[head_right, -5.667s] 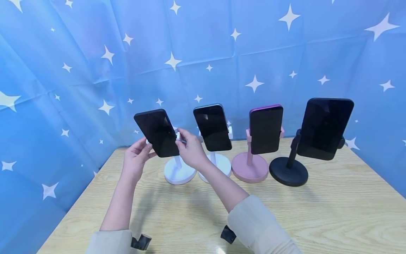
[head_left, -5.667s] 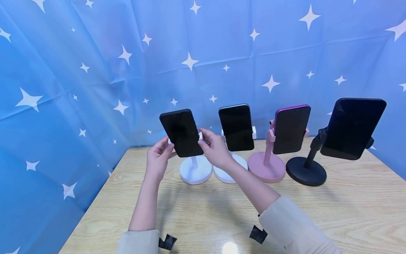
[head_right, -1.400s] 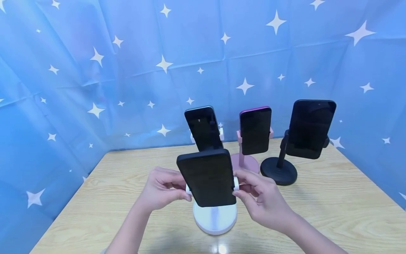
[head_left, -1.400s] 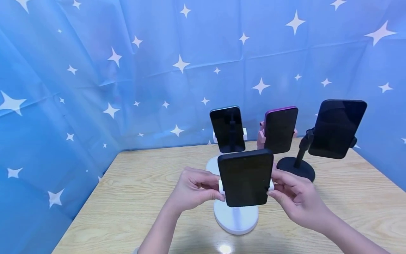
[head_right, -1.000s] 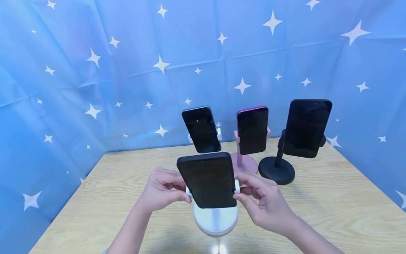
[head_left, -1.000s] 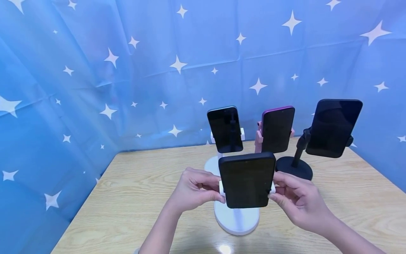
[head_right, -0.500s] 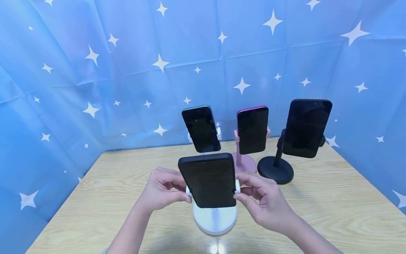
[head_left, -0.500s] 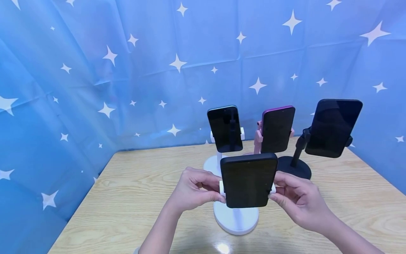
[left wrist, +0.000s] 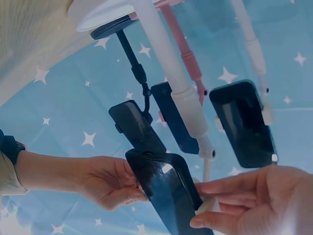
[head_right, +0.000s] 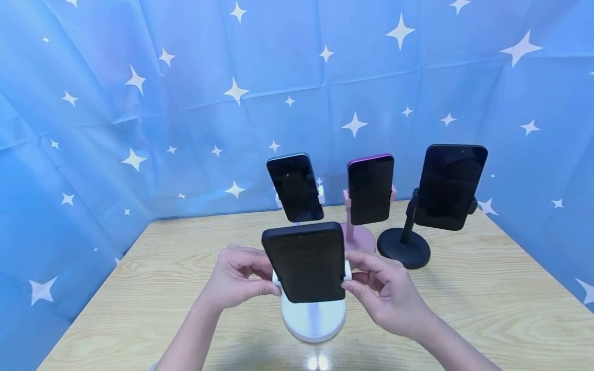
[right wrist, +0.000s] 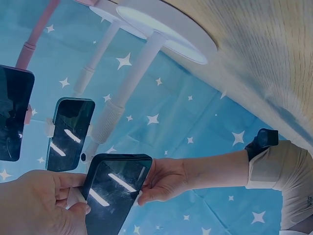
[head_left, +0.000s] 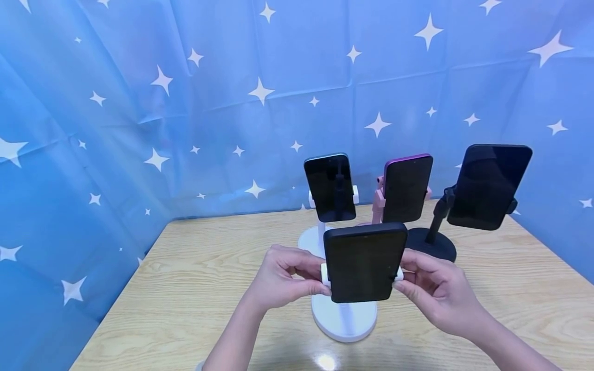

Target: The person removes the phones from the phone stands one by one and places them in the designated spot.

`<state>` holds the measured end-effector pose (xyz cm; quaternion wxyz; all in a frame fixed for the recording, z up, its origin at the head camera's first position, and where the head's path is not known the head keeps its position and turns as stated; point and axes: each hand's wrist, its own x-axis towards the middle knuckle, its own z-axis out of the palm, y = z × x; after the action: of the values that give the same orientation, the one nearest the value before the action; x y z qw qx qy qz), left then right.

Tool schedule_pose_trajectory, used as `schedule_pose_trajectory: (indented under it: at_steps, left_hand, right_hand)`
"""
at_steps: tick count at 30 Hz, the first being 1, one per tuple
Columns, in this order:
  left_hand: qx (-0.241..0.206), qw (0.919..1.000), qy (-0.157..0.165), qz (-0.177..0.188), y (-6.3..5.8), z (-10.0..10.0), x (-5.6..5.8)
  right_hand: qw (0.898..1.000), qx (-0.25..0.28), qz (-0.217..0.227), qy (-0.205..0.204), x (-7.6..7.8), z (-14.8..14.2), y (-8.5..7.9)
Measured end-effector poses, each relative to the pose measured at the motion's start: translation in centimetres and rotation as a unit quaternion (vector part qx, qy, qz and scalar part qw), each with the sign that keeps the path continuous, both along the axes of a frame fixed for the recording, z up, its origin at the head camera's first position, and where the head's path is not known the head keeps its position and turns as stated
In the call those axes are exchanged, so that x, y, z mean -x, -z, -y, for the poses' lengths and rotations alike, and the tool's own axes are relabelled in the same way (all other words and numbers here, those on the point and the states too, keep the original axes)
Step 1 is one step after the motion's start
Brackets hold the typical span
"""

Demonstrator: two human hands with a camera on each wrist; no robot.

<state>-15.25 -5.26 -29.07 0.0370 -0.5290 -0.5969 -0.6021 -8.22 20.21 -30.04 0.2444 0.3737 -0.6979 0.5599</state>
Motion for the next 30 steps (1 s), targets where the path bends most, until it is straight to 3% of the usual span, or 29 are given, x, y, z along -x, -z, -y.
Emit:
schedule_pose_trajectory:
  at_steps: [11, 20, 26, 28, 30]
  left_hand:
    - [0.017, 0.9998, -0.010, 0.006, 0.1, 0.1, 0.0]
    - [0.032, 0.9988, -0.019, -0.033, 0.0, -0.5, 0.8]
    - [0.057, 0.9971, 0.050, -0.008, -0.5, -0.8, 1.5]
    - [0.056, 0.9954, 0.077, -0.004, -0.7, -1.2, 1.7]
    - [0.053, 0.9935, 0.101, -0.009, -0.9, -1.5, 2.0]
  right_hand:
    - [1.000, 0.003, 0.000, 0.011, -0.1, 0.0, 0.1]
    - [0.999, -0.002, -0.003, 0.036, -0.2, 0.2, -0.8]
    - [0.984, -0.067, -0.027, 0.163, -1.2, 1.7, -3.6]
    - [0.980, -0.065, -0.050, 0.179, -0.2, 1.4, -2.6]
    - [0.979, -0.046, -0.093, 0.176, 2.4, 0.4, 0.3]
